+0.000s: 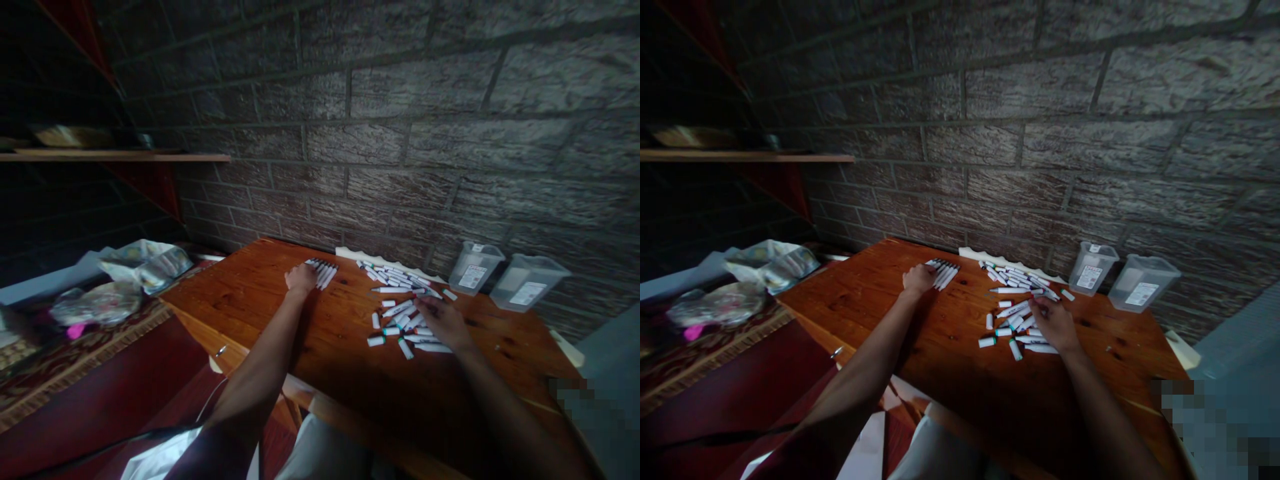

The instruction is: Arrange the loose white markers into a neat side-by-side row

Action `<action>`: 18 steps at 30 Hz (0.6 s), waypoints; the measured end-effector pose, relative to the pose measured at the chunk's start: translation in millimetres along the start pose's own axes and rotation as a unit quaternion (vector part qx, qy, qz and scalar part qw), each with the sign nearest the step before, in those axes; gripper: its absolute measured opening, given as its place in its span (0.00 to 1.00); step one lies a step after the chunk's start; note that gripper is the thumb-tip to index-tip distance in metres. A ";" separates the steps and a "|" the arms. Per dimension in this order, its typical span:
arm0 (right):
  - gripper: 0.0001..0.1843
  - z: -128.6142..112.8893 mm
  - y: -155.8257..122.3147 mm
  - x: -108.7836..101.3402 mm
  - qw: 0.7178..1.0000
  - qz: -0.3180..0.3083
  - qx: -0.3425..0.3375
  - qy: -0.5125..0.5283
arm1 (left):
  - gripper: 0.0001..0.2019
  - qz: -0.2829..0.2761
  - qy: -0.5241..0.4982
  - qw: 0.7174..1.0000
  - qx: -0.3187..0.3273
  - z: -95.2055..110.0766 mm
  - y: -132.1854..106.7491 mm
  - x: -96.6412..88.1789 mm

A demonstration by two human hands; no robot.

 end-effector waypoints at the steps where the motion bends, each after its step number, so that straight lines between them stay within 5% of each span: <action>1: 0.19 0.1 0.1 0.1 1.000 0.000 0.002 0.000 | 0.17 0.000 0.000 1.000 0.000 0.4 -0.4 -0.4; 18: 0.20 0.9 0.9 -0.4 1.000 0.005 -0.013 0.000 | 0.16 0.005 -0.006 1.000 0.020 -0.5 -0.3 3.9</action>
Point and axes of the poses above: each hand's wrist, its own y-axis towards the middle knuckle, its own x-axis out of the palm, z = x × y, the point moved 1 cm from there along y, towards the middle knuckle, and after that the axes turned 7 degrees about z, right-handed, at the moved point
